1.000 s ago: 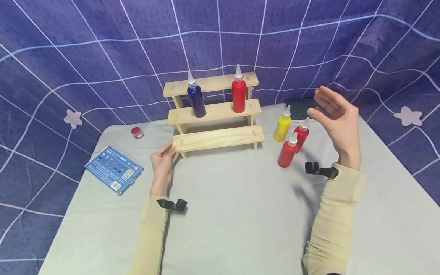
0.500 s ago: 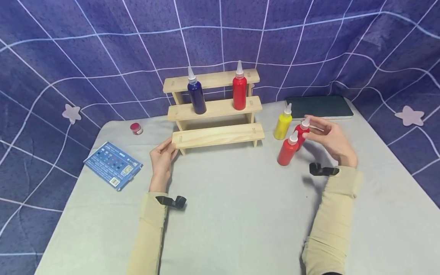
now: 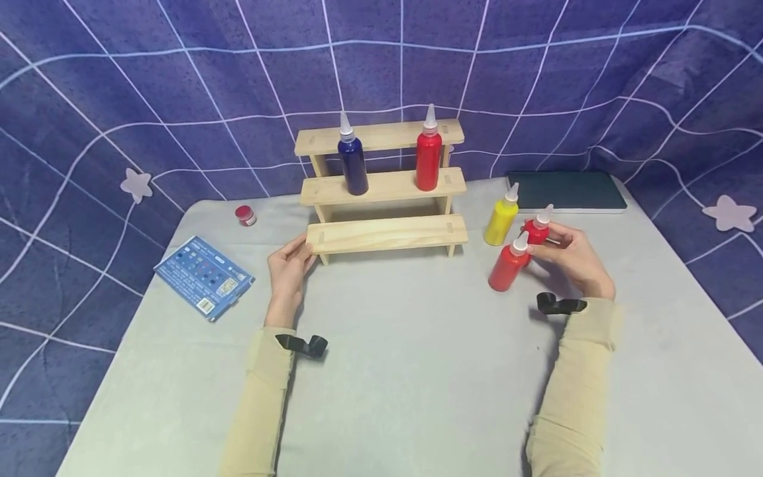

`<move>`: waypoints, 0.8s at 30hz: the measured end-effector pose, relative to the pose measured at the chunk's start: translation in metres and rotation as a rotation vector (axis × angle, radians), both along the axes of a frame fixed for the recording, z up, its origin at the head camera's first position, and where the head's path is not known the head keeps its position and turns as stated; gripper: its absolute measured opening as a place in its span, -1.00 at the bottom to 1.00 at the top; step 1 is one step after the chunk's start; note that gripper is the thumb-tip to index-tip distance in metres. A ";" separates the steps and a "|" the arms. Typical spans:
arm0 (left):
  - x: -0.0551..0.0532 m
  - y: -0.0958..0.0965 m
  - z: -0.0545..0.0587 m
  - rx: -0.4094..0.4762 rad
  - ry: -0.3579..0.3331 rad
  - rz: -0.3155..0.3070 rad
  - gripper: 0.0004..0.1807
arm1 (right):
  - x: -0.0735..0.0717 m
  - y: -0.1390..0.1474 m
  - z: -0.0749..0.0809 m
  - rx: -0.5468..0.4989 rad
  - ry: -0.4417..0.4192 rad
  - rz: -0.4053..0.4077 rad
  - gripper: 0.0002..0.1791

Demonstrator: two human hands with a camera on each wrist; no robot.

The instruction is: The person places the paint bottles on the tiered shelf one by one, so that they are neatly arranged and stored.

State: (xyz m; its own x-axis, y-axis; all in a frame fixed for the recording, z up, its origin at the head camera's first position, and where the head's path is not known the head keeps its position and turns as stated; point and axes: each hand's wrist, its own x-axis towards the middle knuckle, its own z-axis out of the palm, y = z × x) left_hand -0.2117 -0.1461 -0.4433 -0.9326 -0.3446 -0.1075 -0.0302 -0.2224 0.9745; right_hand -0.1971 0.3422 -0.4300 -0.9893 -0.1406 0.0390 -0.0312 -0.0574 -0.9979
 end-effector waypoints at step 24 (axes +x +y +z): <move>-0.001 0.002 0.001 -0.002 0.006 0.000 -0.58 | 0.015 -0.032 0.078 -0.261 0.319 -0.223 -0.50</move>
